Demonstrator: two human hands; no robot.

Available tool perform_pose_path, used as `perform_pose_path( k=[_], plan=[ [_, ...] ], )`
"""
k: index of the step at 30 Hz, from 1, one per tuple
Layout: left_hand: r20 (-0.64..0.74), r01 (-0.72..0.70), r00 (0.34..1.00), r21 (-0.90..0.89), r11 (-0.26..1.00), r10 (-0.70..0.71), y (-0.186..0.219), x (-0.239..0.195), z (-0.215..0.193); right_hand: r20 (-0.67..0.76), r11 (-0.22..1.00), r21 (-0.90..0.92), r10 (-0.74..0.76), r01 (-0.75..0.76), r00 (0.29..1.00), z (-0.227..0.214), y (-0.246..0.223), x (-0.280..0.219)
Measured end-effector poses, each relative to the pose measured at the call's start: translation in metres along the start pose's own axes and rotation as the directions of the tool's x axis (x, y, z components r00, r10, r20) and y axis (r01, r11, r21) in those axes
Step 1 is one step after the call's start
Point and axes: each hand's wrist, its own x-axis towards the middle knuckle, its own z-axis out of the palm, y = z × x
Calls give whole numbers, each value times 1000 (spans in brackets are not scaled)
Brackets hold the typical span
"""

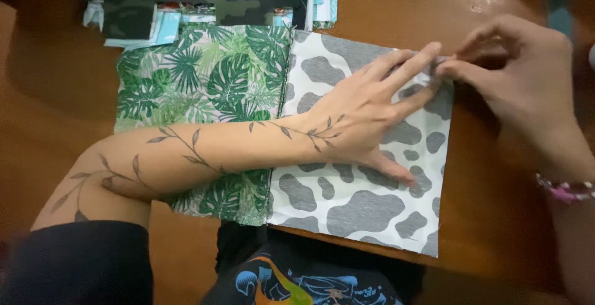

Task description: The person aligns two patterned fabric pieces on a wooden table and secures them with metal pins. They smooth the fabric, fold edges, and place pins along the seam to hold the layers together.

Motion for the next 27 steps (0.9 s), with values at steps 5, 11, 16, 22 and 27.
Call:
perform_pose_path(
  k=[5,11,16,22,27],
  plan=[
    [60,-29,998,76,997,25,0,-1,2,-58,988,-114,97,-104,994,-16,-4,-14],
    [146,-23,989,164,986,-1,5,-2,-3,35,972,-225,-53,60,998,-25,0,-25],
    [178,-31,984,97,995,14,7,-3,-8,332,823,-509,-81,251,940,-4,-18,-31],
    [421,63,901,114,992,-105,0,-17,-33,371,768,-640,277,27,886,0,-39,-34],
    [333,125,921,235,964,-200,-25,-60,-51,369,743,-670,310,19,876,-2,-40,-32]
  ],
)
